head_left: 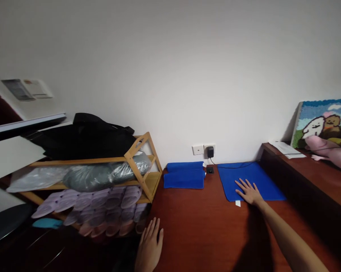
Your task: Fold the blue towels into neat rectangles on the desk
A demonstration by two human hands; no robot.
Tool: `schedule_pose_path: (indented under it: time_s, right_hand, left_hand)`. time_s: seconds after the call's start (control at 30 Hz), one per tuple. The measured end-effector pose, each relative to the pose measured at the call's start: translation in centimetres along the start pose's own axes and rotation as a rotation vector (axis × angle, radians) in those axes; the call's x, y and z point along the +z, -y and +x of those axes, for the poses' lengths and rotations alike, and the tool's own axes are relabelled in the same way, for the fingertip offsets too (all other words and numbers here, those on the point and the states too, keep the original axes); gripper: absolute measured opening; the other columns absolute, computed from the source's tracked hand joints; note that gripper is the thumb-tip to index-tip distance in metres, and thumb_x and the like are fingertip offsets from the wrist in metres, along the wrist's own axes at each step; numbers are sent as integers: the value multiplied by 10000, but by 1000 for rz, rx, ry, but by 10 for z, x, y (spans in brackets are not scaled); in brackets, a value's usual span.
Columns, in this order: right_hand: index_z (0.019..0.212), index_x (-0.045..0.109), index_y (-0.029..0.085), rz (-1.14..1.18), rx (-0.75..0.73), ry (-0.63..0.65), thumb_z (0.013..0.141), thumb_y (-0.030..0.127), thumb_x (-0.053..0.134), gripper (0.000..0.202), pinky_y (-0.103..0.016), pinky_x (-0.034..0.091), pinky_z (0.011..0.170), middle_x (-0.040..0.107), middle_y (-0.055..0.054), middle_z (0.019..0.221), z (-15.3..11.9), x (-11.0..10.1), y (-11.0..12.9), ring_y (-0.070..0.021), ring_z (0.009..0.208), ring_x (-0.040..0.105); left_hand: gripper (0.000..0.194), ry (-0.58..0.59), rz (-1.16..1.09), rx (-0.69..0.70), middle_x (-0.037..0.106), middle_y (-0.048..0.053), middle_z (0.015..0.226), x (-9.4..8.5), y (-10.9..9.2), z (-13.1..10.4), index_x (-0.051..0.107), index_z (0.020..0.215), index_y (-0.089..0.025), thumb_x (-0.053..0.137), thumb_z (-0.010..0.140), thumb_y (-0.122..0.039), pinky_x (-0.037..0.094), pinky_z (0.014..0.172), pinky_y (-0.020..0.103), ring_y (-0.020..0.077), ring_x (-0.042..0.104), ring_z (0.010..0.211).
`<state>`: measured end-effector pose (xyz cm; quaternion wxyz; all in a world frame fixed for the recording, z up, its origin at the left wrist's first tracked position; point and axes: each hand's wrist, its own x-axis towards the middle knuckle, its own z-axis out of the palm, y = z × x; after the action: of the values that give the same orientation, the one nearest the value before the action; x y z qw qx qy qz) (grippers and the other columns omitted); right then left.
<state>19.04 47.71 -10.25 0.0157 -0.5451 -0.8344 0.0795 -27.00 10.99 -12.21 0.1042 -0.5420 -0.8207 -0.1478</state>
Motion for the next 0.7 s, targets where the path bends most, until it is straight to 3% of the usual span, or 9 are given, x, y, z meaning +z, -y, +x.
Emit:
schedule_pose_path:
  time_s: [0.1, 0.2, 0.33, 0.4, 0.5, 0.6, 0.7]
  right_hand:
    - [1598, 278, 437, 17, 15, 65, 979, 668, 313, 661, -615, 106, 1244, 225, 49, 1711, 9, -9, -4, -300, 1581, 129]
    - [1558, 424, 330, -4, 2, 12, 977, 531, 395, 616, -611, 146, 1238, 345, -30, 1671, 16, -21, 20, -322, 1550, 232]
    - [1496, 525, 235, 97, -295, -189, 984, 374, 368, 554, -424, 304, 1206, 478, -89, 1580, 22, -27, 111, -259, 1425, 441]
    - [1526, 488, 256, 151, -442, -191, 990, 401, 376, 566, -407, 282, 1220, 394, -60, 1641, 25, -24, 166, -262, 1471, 379]
    - [1600, 358, 283, 151, -438, -76, 1000, 471, 385, 629, -463, 178, 1258, 210, -23, 1719, 29, -13, 231, -306, 1564, 186]
    - [1618, 308, 230, 137, -369, 26, 1030, 497, 306, 646, -503, 131, 1262, 218, -65, 1709, 27, -3, 264, -322, 1574, 147]
    - [1615, 316, 213, 133, -353, 26, 1046, 487, 244, 635, -517, 116, 1268, 241, -70, 1698, 9, 0, 271, -318, 1574, 152]
  left_hand:
    - [573, 1, 2, 1, 511, 70, 1568, 0, -1, -2, 524, 1502, -191, 333, 1019, -432, 381, 1216, 483, 263, 451, 1464]
    - [558, 0, -2, -7, 511, 59, 1570, 0, -1, -3, 519, 1509, -217, 354, 1015, -419, 373, 1221, 490, 265, 459, 1458]
    - [548, 4, -13, -24, 507, 42, 1574, -2, -4, -4, 509, 1517, -247, 369, 1014, -411, 361, 1228, 487, 263, 445, 1467]
    - [546, 6, -19, -29, 506, 42, 1575, -3, -5, -5, 506, 1519, -249, 374, 1015, -413, 357, 1230, 491, 268, 445, 1467]
    - [540, 10, -19, -35, 511, 41, 1570, -5, -6, -6, 505, 1519, -247, 376, 1018, -401, 358, 1229, 494, 267, 446, 1467]
    - [542, 5, -10, -38, 499, 45, 1579, -5, -5, -7, 509, 1516, -231, 363, 1021, -394, 369, 1222, 488, 261, 441, 1470]
    - [543, -3, -3, -40, 488, 45, 1588, -2, -5, -7, 516, 1512, -234, 350, 1021, -400, 376, 1216, 483, 260, 444, 1468]
